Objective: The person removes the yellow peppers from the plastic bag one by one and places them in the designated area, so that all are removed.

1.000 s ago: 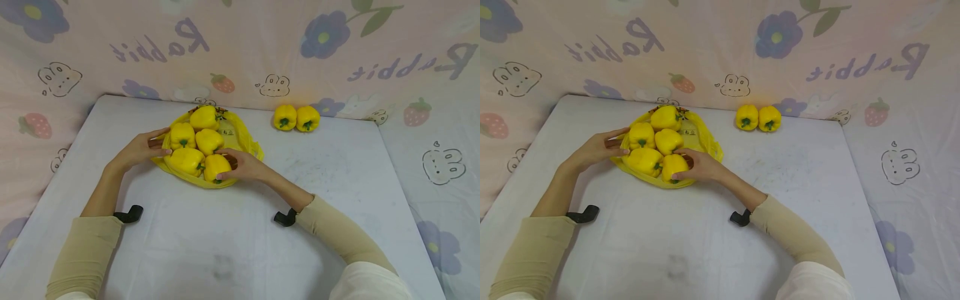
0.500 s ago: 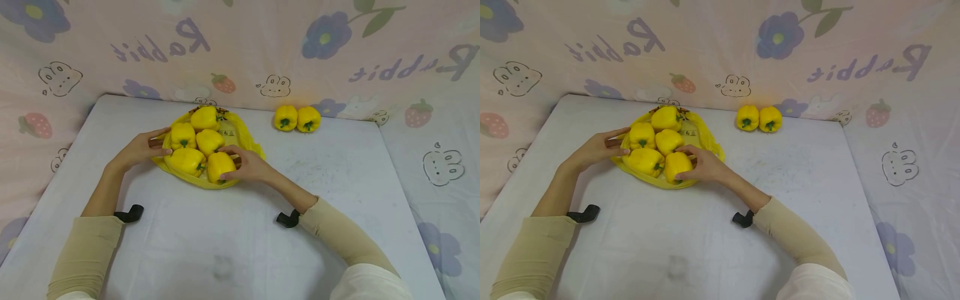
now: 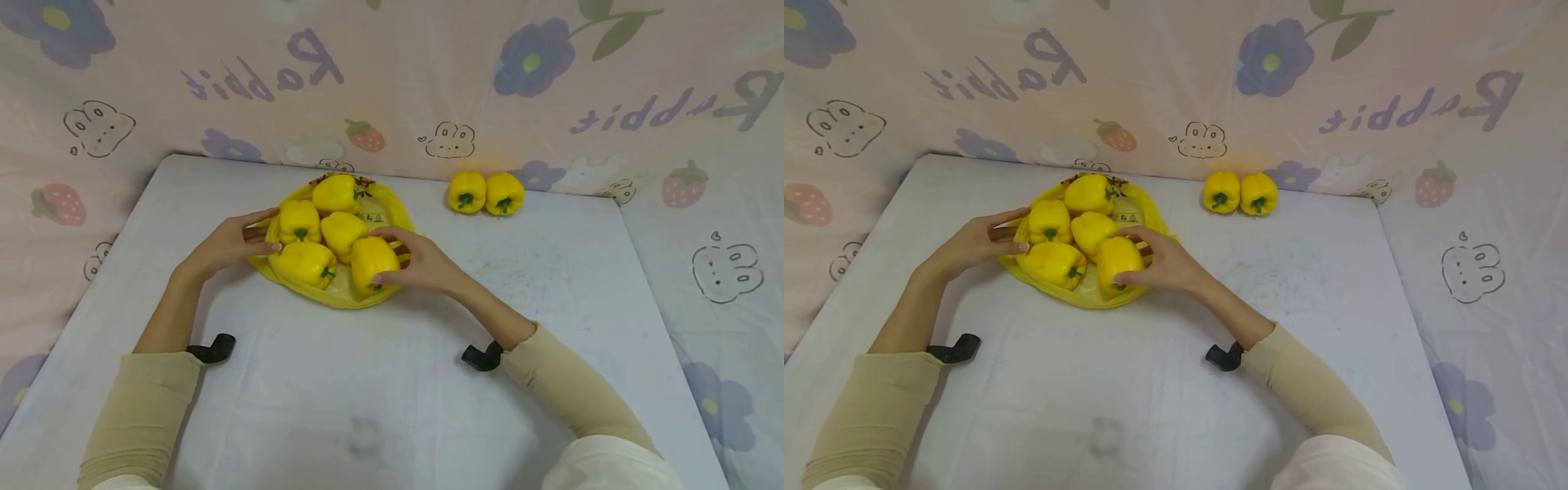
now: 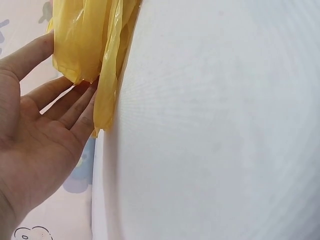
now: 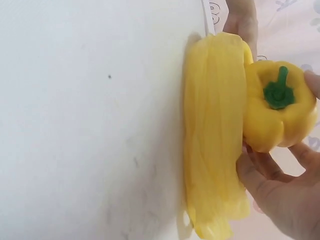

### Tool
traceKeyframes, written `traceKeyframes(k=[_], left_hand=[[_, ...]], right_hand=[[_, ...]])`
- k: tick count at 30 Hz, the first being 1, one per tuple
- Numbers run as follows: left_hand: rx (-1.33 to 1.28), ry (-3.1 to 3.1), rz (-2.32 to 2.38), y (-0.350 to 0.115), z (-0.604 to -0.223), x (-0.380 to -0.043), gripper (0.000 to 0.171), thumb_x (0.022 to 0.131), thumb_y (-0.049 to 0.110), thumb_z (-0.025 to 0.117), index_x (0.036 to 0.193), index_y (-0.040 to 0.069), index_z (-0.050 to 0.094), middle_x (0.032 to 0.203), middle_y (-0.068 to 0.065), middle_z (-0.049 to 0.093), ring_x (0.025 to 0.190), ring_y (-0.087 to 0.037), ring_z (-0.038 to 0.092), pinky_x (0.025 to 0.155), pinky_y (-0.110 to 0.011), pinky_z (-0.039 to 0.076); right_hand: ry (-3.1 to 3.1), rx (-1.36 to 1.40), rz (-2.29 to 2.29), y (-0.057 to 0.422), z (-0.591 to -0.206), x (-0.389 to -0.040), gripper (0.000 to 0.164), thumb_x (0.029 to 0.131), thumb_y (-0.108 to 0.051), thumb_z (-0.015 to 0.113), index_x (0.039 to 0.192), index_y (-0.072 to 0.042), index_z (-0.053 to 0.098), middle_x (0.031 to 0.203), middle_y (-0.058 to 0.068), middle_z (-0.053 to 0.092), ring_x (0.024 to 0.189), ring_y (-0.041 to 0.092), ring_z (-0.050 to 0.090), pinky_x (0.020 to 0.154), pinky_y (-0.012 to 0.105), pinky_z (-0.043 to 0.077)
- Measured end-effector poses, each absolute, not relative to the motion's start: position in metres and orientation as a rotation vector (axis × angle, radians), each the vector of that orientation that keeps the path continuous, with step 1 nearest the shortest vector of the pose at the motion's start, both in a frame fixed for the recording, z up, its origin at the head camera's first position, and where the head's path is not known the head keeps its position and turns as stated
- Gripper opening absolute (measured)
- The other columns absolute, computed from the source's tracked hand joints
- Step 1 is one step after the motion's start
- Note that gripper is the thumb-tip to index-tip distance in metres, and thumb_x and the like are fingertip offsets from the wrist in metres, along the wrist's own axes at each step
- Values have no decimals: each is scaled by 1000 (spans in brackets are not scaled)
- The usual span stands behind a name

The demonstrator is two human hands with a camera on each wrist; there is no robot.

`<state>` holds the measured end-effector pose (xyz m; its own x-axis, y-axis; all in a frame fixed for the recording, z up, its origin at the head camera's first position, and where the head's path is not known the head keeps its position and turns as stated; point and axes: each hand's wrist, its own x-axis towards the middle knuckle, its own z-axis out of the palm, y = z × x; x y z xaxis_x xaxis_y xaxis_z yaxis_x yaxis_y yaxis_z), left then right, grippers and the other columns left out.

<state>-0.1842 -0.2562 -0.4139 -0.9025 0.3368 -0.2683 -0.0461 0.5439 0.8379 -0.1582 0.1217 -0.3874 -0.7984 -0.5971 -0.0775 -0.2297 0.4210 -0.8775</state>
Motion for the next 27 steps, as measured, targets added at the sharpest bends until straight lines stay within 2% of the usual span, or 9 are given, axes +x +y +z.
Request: traceKeyframes(k=[5, 13, 19, 27], left_hand=[[226, 2391, 1299, -256, -415, -184, 83, 91, 35, 74, 158, 18, 28, 160, -10, 31, 140, -34, 41, 112, -48, 36], [225, 2398, 1295, -255, -412, -184, 83, 90, 36, 74, 158, 17, 29, 160, -10, 31, 140, -34, 41, 112, -49, 37], [225, 2397, 1290, -255, -412, -183, 83, 91, 36, 74, 158, 17, 28, 160, -10, 30, 140, -34, 40, 112, -49, 36], [223, 2399, 1300, -255, -411, -185, 83, 90, 35, 75, 158, 17, 30, 159, -12, 32, 139, -34, 41, 111, -49, 38]], right_hand=[[2317, -690, -1347, 131, -384, -161, 69, 83, -33, 82, 144, -27, 50, 142, -3, 49, 114, 23, 56, 91, 40, 53], [2358, -658, -1434, 149, -380, -168, 71, 83, -33, 82, 145, -23, 49, 144, -7, 48, 112, 24, 55, 89, 42, 54], [2411, -635, -1464, 163, -377, -175, 70, 83, -28, 82, 145, -25, 49, 141, -1, 50, 113, 26, 55, 89, 42, 55], [2451, -590, -1484, 182, -367, -182, 71, 84, -22, 82, 147, -20, 48, 145, 3, 47, 116, 28, 54, 90, 42, 55]])
